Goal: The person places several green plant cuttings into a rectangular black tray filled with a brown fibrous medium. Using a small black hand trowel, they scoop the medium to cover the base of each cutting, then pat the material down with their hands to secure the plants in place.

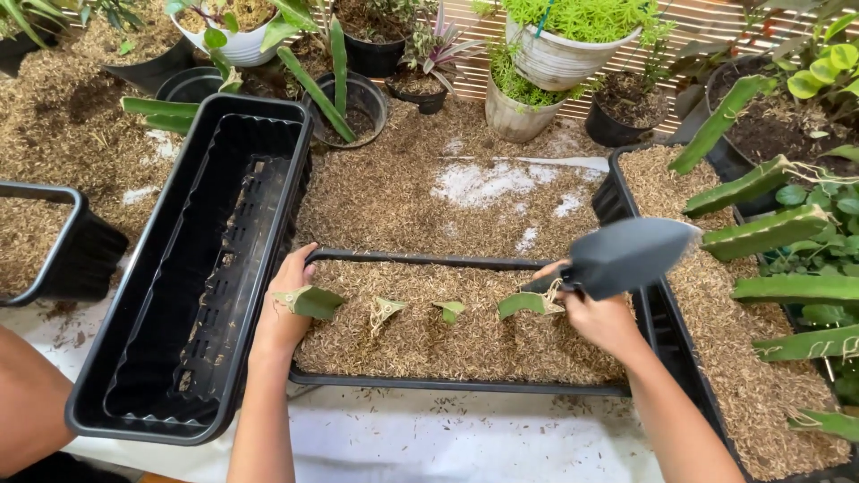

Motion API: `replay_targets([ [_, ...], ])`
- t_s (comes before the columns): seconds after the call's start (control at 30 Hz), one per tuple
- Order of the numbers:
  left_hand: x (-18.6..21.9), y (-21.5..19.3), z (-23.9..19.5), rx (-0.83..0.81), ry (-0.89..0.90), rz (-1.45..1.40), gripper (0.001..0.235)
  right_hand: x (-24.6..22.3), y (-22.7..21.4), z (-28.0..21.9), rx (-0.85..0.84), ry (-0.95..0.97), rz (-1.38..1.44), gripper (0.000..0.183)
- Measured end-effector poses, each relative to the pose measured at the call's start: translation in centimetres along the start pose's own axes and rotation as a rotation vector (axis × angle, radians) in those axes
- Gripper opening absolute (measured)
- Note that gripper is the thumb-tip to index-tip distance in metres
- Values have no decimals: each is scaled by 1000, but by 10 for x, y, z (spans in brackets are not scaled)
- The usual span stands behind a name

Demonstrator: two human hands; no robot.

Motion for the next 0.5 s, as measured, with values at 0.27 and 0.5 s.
replay_targets([
  [0.27,-4,2,2,-10,-6,-22,36,-21,-2,27,-26,-197,131,41],
  [0.5,-3,1,3,-6,5,-14,36,-29,10,46,-142,-250,80,37],
])
Point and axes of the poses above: each hand's wrist, its own z-axis towards the middle knuckle, its own y-axis out of the palm, x = y × z, the point moved 6 cm from there along z, towards the middle knuckle, and after that the axes turned 6 degrees about -y, right-handed, at the moved point
